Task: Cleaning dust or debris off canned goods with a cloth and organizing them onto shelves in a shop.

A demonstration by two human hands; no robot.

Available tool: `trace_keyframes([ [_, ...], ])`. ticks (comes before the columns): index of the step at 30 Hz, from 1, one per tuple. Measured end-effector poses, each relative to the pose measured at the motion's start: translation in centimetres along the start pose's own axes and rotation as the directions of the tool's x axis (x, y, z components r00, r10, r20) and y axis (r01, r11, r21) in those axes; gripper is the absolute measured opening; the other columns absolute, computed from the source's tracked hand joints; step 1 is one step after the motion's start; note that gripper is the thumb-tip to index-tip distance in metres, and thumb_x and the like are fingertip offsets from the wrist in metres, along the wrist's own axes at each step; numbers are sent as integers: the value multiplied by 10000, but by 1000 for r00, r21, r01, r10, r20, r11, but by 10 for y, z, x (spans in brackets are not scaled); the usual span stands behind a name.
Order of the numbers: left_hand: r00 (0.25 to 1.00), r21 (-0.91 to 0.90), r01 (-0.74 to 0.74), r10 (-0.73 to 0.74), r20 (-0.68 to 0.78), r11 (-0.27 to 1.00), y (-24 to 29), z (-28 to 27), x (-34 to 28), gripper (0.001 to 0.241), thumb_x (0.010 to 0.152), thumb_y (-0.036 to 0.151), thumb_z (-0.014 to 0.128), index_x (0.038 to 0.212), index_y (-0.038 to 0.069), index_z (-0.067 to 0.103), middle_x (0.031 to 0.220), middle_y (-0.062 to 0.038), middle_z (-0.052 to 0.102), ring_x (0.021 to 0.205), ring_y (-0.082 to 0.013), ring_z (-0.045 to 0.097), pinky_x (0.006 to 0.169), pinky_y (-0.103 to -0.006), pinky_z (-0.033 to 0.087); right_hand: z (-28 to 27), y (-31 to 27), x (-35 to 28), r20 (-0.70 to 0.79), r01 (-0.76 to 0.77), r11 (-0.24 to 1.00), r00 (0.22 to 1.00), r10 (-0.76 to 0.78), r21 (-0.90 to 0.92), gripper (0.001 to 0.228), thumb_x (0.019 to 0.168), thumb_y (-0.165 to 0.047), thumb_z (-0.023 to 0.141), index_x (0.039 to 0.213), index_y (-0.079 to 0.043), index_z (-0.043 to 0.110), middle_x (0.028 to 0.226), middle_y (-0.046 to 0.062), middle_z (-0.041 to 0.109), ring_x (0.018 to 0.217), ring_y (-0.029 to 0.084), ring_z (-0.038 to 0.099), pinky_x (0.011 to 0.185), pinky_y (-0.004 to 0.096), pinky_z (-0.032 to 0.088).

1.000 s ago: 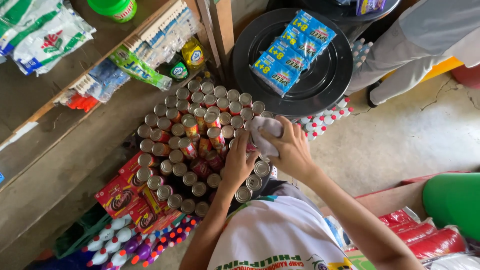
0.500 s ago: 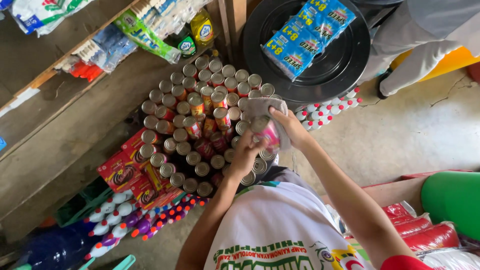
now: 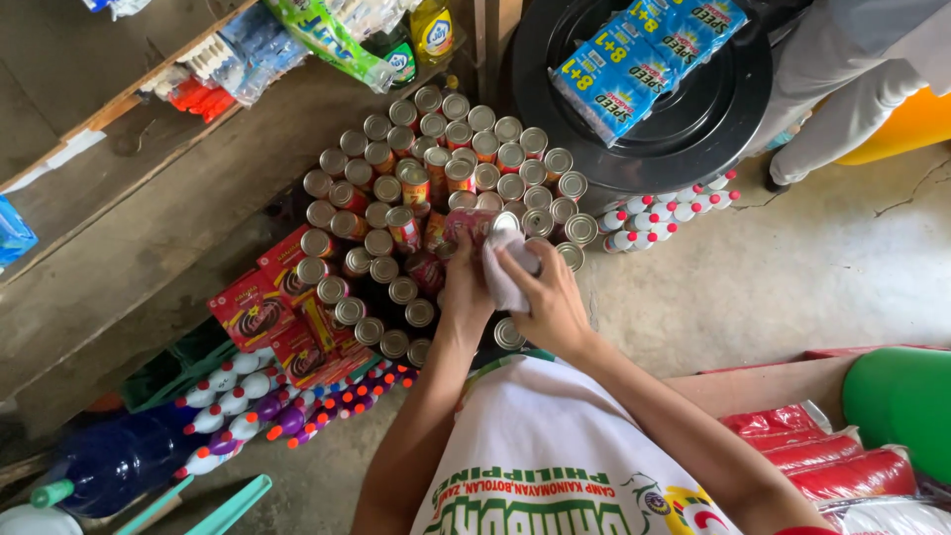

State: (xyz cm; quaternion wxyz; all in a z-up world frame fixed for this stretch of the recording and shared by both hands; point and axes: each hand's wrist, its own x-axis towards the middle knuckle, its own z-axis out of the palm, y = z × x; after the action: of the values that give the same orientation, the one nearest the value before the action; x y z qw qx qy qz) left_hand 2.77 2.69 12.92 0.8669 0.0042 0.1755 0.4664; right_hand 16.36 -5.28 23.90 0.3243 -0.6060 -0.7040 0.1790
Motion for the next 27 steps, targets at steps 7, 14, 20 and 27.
trace_keyframes([
  [7,993,-25,-44,41,-109,999,5,-27,-9,411,1103,418,525,1278,61,627,1195,-65,698,1113,-204,662,986,-380,543,-14,-5,7,-28,-54,996,998,52,-75,799,658,-97,818,1428,-170,614,1333,224,509,1214,427,541,1013,509,464],
  [14,980,-153,40,-9,200,987,3,-86,-4,436,1222,391,539,1375,-9,621,1247,-136,701,1073,-238,653,803,-343,480,-14,-29,17,4,-59,994,998,60,-96,789,606,-97,805,1371,-198,643,1302,192,519,1158,378,545,983,497,447],
  [20,996,37,58,-55,-75,998,22,-21,-19,477,1010,481,535,1242,73,625,1181,-63,700,1110,-230,660,997,-401,506,-6,-38,2,108,-123,983,985,138,-139,794,526,-64,797,1302,-171,667,1235,194,528,1139,406,531,959,503,435],
  [27,996,-63,-17,23,91,998,18,-53,-15,409,1161,413,550,1387,74,588,1323,-62,674,1215,-217,622,977,-378,443,21,-21,-1,-136,-30,999,990,35,43,753,724,0,773,1450,-96,597,1375,271,501,1264,451,526,1078,476,468],
])
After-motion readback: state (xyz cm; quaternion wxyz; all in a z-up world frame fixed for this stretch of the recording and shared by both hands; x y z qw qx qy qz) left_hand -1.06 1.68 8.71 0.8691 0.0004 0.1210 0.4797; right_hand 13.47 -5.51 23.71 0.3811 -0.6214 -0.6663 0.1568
